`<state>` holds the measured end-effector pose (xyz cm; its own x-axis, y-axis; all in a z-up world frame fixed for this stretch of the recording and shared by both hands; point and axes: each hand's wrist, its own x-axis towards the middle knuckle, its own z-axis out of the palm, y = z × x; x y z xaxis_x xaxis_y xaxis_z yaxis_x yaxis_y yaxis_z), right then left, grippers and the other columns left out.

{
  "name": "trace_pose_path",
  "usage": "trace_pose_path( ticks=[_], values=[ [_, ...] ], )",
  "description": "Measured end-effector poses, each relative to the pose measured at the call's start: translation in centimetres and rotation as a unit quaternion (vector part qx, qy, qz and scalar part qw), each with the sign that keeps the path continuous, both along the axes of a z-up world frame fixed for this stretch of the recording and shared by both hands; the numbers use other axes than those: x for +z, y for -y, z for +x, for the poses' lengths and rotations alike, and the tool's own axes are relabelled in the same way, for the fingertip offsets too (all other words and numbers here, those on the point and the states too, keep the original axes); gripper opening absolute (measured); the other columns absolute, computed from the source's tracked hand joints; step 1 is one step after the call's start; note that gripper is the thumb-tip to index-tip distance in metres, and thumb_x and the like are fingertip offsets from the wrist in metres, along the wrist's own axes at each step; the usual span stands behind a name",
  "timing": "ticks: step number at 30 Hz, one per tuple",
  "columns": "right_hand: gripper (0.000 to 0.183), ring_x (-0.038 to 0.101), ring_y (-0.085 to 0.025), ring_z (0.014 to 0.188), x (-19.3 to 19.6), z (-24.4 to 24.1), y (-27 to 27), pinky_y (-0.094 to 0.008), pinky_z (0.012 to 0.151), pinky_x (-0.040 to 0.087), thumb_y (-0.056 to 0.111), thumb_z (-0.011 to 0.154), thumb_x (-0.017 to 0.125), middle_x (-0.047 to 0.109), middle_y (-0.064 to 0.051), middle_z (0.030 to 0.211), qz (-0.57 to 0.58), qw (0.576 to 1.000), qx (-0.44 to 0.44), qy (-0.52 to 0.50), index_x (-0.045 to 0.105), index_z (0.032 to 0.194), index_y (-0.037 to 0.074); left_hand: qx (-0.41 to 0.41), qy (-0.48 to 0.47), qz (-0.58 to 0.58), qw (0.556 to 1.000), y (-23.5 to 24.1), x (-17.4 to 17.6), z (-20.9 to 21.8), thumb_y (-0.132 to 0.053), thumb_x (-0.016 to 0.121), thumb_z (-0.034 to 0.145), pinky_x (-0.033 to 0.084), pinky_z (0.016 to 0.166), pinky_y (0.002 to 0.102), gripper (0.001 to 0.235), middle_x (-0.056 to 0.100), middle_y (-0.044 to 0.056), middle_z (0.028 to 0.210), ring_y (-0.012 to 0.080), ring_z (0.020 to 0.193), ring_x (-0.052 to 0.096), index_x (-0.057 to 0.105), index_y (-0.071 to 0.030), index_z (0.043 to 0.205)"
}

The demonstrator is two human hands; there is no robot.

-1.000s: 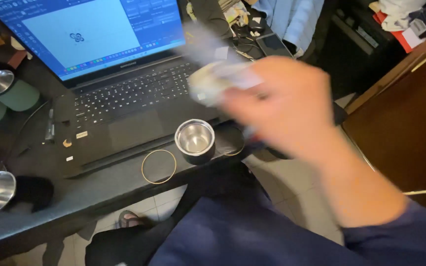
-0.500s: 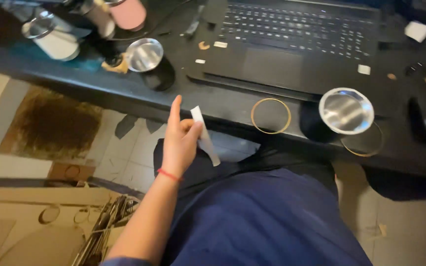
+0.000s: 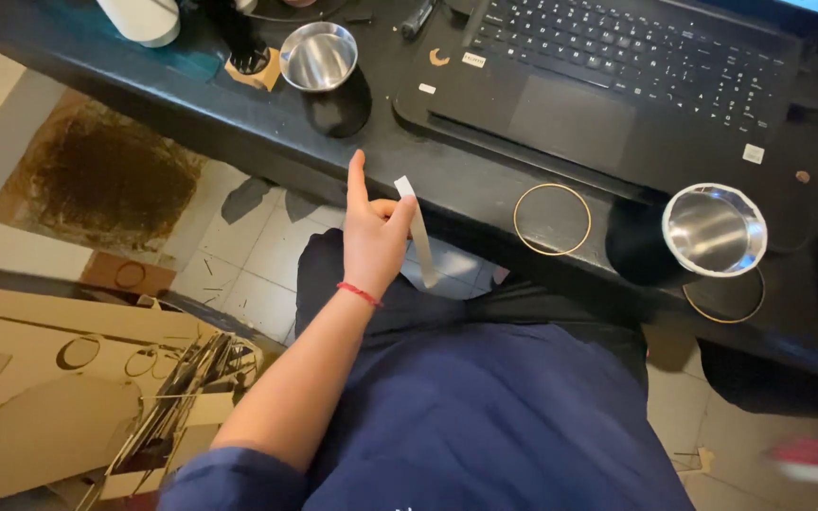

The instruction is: Applying white tape to the rim of a black mug using scissors to cut the tape to size.

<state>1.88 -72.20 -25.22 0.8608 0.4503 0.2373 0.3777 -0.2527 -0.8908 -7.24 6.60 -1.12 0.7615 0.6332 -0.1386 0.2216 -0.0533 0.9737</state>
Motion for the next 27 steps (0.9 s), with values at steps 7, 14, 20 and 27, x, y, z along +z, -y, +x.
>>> trace_pose_path(
  ticks=[7,14,20,27],
  values=[
    [0.012,0.058,-0.019,0.062,30.7,-11.2,-44.3,-0.027,0.063,0.049,-0.006,0.083,0.058,0.059,-0.012,0.066,0.087,0.988,-0.094,-0.09,0.066,0.082,0.002,0.019,0.16,-0.067,0.985,2.6,1.6,-3.4,-0.01,0.056,0.092,0.047,0.054,0.025,0.072,0.061,0.005,0.067,0.0119,0.054,0.05,0.022,-0.01,0.156],
    [0.031,0.048,-0.008,0.056,38.5,-6.0,-57.5,-0.024,0.058,0.037,0.028,0.083,0.068,0.055,0.004,0.057,-0.215,0.964,0.051,-0.148,0.082,0.109,0.019,-0.122,0.195,0.008,0.973,5.1,9.6,-7.0,0.002,0.057,0.092,0.05,0.059,0.021,0.084,0.061,0.005,0.082,0.0085,0.062,0.059,0.006,-0.011,0.157],
    [0.022,0.038,-0.006,0.056,38.7,-5.4,-61.0,-0.024,0.054,0.034,0.017,0.082,0.073,0.042,0.008,0.054,-0.158,0.976,0.068,-0.131,0.063,0.062,0.013,-0.173,0.175,0.069,0.967,4.4,10.5,-7.3,-0.006,0.059,0.094,0.057,0.065,0.025,0.078,0.066,0.005,0.087,0.0107,0.065,0.062,0.011,-0.006,0.156],
    [0.018,0.045,-0.007,0.055,41.4,-4.8,-61.6,-0.025,0.055,0.039,0.016,0.081,0.072,0.054,0.005,0.055,-0.2,0.974,0.073,-0.083,0.063,0.065,0.012,-0.179,0.112,0.0,0.977,4.0,8.6,-7.3,-0.01,0.069,0.086,0.048,0.056,0.02,0.004,0.067,-0.004,0.069,0.0038,0.059,0.056,0.069,-0.011,0.082]
  ],
)
